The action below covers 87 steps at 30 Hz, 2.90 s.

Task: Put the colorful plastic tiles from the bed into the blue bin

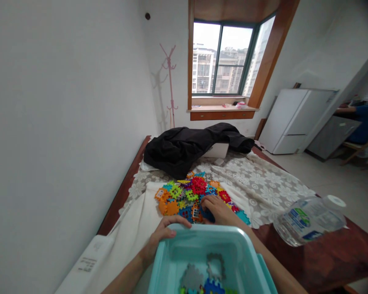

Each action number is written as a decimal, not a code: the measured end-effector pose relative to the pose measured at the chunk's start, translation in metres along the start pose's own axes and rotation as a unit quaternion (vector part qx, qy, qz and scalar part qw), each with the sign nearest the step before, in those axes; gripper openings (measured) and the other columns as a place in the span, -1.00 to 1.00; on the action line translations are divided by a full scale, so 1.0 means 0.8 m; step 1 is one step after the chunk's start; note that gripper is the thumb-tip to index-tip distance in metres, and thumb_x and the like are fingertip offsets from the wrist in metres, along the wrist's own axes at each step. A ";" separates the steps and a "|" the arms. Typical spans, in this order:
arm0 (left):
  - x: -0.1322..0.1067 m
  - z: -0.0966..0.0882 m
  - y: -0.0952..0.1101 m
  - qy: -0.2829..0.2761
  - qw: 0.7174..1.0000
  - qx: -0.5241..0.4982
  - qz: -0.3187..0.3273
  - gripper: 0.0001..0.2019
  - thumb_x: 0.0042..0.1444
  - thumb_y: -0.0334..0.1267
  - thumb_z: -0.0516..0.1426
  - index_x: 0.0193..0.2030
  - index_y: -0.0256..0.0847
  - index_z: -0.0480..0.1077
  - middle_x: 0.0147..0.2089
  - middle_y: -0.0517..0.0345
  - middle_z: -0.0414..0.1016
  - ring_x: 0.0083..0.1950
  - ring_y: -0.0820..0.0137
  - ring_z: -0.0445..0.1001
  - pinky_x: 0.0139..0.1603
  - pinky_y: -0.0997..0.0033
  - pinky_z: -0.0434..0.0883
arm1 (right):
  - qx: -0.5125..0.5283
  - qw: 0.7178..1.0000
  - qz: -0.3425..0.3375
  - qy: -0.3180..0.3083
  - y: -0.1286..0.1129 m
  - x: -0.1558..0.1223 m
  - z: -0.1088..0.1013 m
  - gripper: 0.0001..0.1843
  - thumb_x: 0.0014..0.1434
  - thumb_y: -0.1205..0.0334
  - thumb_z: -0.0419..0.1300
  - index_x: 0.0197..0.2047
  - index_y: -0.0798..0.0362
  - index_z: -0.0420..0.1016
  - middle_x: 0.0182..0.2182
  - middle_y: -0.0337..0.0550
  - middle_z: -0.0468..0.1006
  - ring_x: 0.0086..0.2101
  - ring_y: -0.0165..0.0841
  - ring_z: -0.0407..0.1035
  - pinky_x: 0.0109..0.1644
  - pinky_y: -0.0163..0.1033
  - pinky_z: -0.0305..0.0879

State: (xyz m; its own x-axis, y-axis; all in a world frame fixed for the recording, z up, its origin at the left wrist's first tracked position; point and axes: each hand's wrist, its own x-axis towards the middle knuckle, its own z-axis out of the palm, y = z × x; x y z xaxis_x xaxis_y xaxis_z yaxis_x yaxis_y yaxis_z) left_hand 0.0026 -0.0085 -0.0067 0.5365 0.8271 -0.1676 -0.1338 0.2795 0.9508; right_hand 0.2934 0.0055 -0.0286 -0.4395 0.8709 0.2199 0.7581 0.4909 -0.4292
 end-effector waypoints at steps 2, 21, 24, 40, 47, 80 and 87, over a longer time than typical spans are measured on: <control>0.000 0.000 0.000 0.001 1.000 0.009 0.005 -0.66 -0.11 -0.18 0.26 -0.15 -0.14 0.71 0.01 0.04 0.63 0.18 -0.01 0.40 0.18 0.20 0.34 | 0.006 0.999 -0.020 0.028 0.003 -0.001 0.005 -0.67 0.07 0.37 0.37 -0.12 0.01 0.40 0.04 -0.04 0.57 0.02 -0.16 0.44 0.14 -0.03 0.32; -0.009 0.016 -0.002 -0.051 0.996 0.054 0.047 -0.62 -0.06 -0.17 0.22 -0.11 -0.12 0.72 -0.06 0.07 0.66 0.06 0.06 0.44 0.16 0.22 0.28 | 0.028 0.985 -0.164 0.033 -0.024 0.005 0.029 -0.71 0.46 0.23 0.14 0.19 -0.03 0.49 0.45 0.07 0.27 0.41 -0.22 0.22 0.41 -0.02 0.34; -0.010 0.019 0.001 -0.054 0.996 0.051 0.046 -0.62 -0.07 -0.17 0.21 -0.12 -0.13 0.73 -0.06 0.07 0.66 0.03 0.07 0.45 0.14 0.22 0.29 | 0.005 0.989 -0.150 -0.009 -0.024 0.010 0.032 -0.72 0.42 0.20 0.22 0.16 -0.08 0.54 0.46 0.00 0.28 0.47 -0.13 0.08 0.52 0.17 0.14; -0.003 0.002 -0.019 -0.055 0.996 0.047 0.043 -0.62 -0.03 -0.16 0.24 -0.06 -0.15 0.71 -0.01 0.03 0.64 0.13 0.01 0.43 0.14 0.23 0.32 | 0.024 0.990 -0.089 0.106 -0.014 0.008 0.029 -0.74 0.22 0.35 0.33 -0.03 -0.01 0.47 0.04 -0.04 0.65 0.06 -0.13 0.43 0.24 0.10 0.31; -0.001 -0.001 -0.025 -0.061 0.997 0.024 0.034 -0.62 -0.02 -0.15 0.26 -0.05 -0.14 0.70 -0.02 0.03 0.64 0.06 0.05 0.46 0.07 0.25 0.35 | 0.129 0.966 0.006 0.225 -0.009 0.000 0.014 -0.83 0.42 0.15 0.17 0.02 -0.02 0.48 0.01 0.02 0.61 0.04 -0.16 0.47 0.18 0.03 0.40; -0.009 0.004 -0.014 -0.028 1.000 0.006 0.004 -0.65 -0.05 -0.15 0.28 -0.10 -0.13 0.70 -0.01 0.06 0.64 0.10 0.03 0.46 0.10 0.24 0.39 | 0.146 0.987 0.060 0.018 -0.002 -0.012 -0.006 -0.63 0.29 0.25 0.28 0.16 -0.05 0.44 0.04 -0.08 0.55 0.06 -0.16 0.35 0.22 0.01 0.32; -0.003 0.000 -0.018 -0.024 1.000 -0.001 0.002 -0.66 -0.08 -0.15 0.30 -0.13 -0.12 0.71 -0.02 0.06 0.64 0.15 0.00 0.44 0.14 0.24 0.38 | 0.431 0.878 0.120 0.170 -0.006 -0.004 -0.011 -0.51 0.28 -0.11 0.30 0.17 -0.08 0.42 0.03 -0.09 0.55 -0.01 -0.22 0.44 0.14 -0.06 0.43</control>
State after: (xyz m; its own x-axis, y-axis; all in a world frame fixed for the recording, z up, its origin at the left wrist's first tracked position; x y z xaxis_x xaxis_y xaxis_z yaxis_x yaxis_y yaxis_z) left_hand 0.0027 -0.0146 -0.0196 0.5758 0.8036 -0.1509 -0.1382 0.2775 0.9507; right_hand 0.2954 0.0006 -0.0193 -0.0367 0.9753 0.2177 0.0993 0.2203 -0.9704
